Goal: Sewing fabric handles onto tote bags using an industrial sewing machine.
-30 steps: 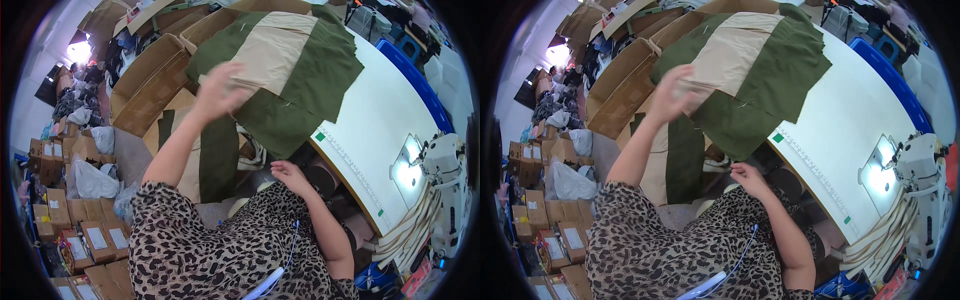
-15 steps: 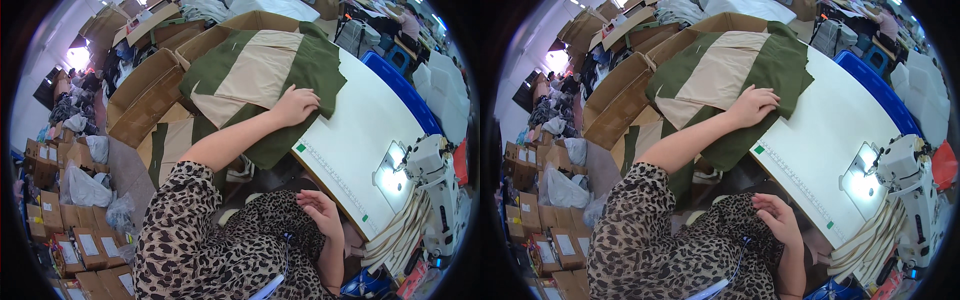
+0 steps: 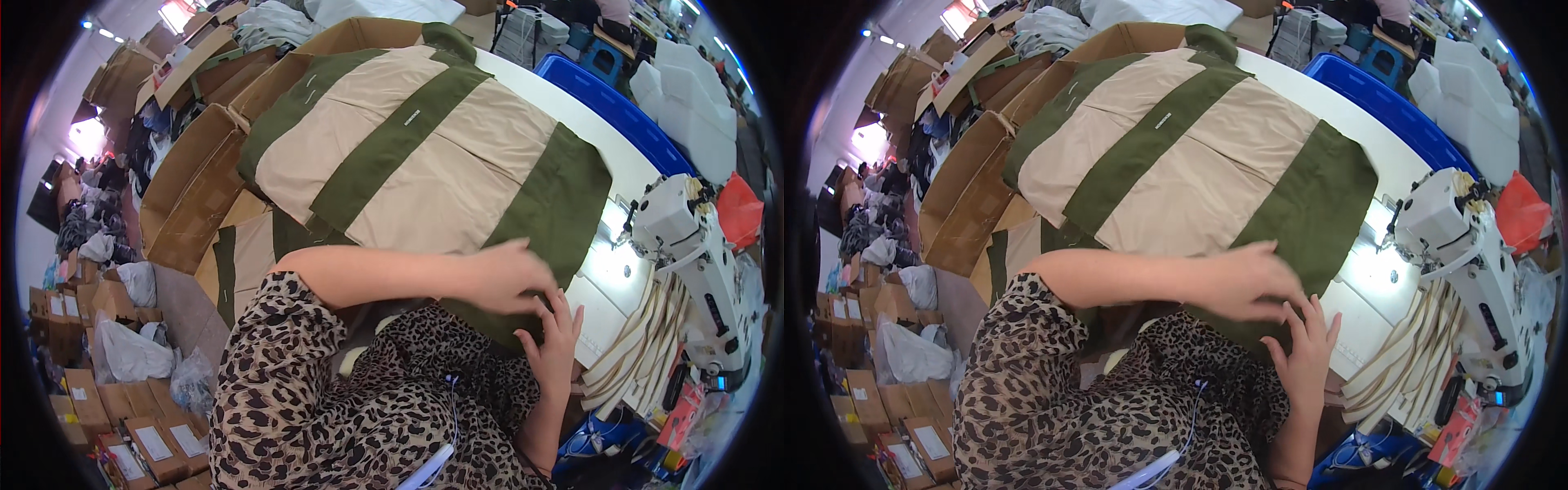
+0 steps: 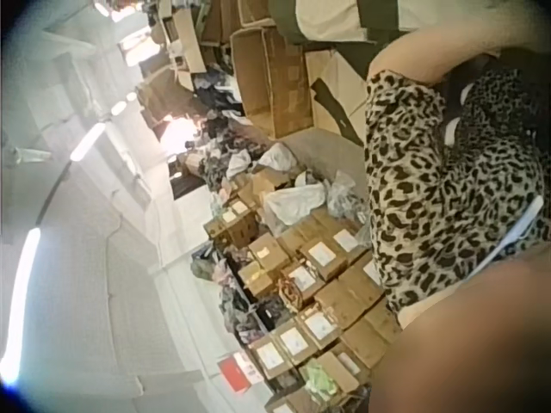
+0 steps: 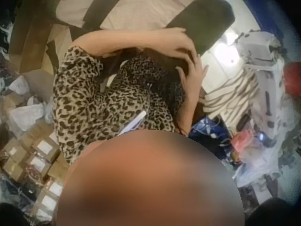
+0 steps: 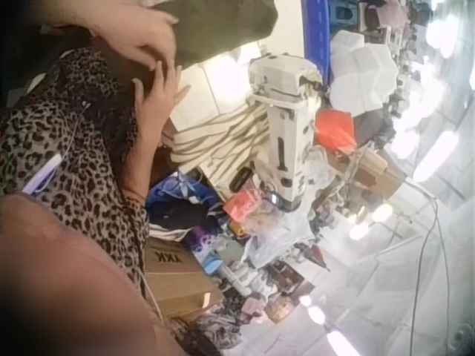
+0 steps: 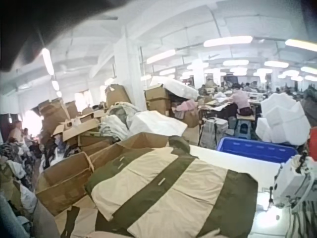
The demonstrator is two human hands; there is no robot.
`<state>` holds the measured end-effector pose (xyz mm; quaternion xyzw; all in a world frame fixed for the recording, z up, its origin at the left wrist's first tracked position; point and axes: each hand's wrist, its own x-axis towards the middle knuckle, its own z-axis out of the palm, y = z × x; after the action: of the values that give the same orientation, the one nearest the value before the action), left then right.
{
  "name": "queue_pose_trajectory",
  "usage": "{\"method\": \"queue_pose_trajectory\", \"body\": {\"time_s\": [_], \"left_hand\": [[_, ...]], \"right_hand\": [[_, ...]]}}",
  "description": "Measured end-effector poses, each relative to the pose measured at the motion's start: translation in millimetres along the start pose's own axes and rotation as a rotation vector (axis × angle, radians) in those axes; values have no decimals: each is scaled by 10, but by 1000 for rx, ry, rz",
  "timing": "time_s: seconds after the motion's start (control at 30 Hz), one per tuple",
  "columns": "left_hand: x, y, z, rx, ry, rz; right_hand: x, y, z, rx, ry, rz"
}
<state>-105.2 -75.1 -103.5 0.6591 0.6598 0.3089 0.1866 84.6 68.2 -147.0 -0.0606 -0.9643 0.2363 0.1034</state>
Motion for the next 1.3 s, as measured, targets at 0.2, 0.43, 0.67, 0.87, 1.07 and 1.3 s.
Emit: {"method": "queue_pose_trajectory", "body": {"time_s": [0.2, 0.43, 0.67, 0.87, 1.07, 1.3], "left_hand": [[709, -110, 149, 615, 119, -193], [765, 224, 722, 417, 190, -121], [881, -640, 107, 526, 252, -207], [680, -647, 376, 576, 259, -213], [184, -215, 167, 695, 141, -377], [217, -79, 227, 668, 104, -385]], "right_hand": [[-26, 16, 31, 2, -1, -5], [-127, 158, 150, -23, 148, -45], [-36, -35, 60, -11, 47, -32], [-309, 7, -420, 172, 324, 42], [-534, 402, -849, -36, 733, 356], [-344, 938, -960, -322, 724, 620]]}}
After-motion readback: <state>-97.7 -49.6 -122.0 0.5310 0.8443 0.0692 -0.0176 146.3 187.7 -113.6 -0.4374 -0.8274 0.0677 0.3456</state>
